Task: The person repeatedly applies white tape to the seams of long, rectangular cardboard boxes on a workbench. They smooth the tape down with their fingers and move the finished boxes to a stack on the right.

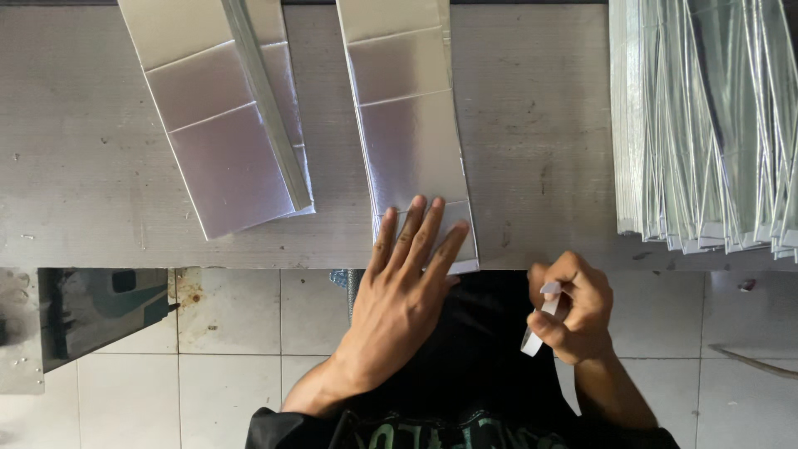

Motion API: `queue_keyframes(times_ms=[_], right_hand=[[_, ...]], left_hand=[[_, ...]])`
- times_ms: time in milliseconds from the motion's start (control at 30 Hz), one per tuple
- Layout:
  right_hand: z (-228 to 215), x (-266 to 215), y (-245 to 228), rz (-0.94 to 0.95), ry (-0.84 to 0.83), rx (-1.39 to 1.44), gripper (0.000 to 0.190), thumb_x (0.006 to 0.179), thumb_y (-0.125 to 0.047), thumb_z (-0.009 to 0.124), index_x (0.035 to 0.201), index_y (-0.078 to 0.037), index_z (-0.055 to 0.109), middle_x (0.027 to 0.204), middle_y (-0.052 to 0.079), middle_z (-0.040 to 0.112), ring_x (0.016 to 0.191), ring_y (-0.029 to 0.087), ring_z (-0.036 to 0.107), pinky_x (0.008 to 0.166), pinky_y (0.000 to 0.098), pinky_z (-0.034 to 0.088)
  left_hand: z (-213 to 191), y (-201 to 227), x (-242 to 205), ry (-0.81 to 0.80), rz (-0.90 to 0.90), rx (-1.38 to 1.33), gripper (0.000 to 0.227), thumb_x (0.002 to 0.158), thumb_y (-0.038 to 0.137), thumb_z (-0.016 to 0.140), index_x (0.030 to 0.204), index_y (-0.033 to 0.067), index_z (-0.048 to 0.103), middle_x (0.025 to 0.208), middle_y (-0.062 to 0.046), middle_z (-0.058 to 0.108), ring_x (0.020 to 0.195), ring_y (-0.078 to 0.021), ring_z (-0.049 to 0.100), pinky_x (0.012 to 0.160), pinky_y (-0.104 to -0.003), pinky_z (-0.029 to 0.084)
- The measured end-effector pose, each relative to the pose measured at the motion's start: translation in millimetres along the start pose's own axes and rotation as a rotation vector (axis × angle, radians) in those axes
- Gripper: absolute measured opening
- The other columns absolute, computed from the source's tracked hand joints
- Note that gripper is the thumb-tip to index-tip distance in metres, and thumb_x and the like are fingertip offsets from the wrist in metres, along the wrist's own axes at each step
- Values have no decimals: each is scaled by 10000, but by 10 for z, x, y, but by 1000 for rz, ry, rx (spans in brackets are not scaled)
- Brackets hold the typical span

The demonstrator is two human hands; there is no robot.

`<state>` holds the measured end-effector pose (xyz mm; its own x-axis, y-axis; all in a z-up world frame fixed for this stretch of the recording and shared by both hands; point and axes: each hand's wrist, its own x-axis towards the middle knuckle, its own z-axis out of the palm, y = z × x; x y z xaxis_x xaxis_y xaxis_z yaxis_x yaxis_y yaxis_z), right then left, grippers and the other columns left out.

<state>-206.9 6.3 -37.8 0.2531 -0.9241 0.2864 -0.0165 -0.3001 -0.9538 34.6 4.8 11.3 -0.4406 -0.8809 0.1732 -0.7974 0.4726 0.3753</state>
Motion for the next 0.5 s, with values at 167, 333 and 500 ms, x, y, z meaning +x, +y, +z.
queue_keyframes(times_ms=[167,333,500], right_hand=[[61,107,-126,82,-34,-62,292,858,-295,642,846,-157,385,573,-51,419,463,45,267,430,229,217],[83,130,-166,134,-22,-63,269,832,-169,647,859,-145,380,640,-13,502,495,63,325,461,232,282],[197,188,-317,191,-5,78,309,855,-173,693,900,-157,387,723,4,617,524,55,436,456,215,341]], left_hand=[[-62,-90,-25,41,76,-41,504,1024,193,670,1478,77,484,1572,-184,436,1501,-366,353,1242,-491,332],[-262,-90,53,108,148,-142,348,1035,235,602,1324,42,598,1400,-214,618,1358,-366,562,1144,-467,449],[-324,36,92,386,208,-239,114,980,139,702,1076,79,715,1170,-112,749,1140,-291,729,985,-397,573]])
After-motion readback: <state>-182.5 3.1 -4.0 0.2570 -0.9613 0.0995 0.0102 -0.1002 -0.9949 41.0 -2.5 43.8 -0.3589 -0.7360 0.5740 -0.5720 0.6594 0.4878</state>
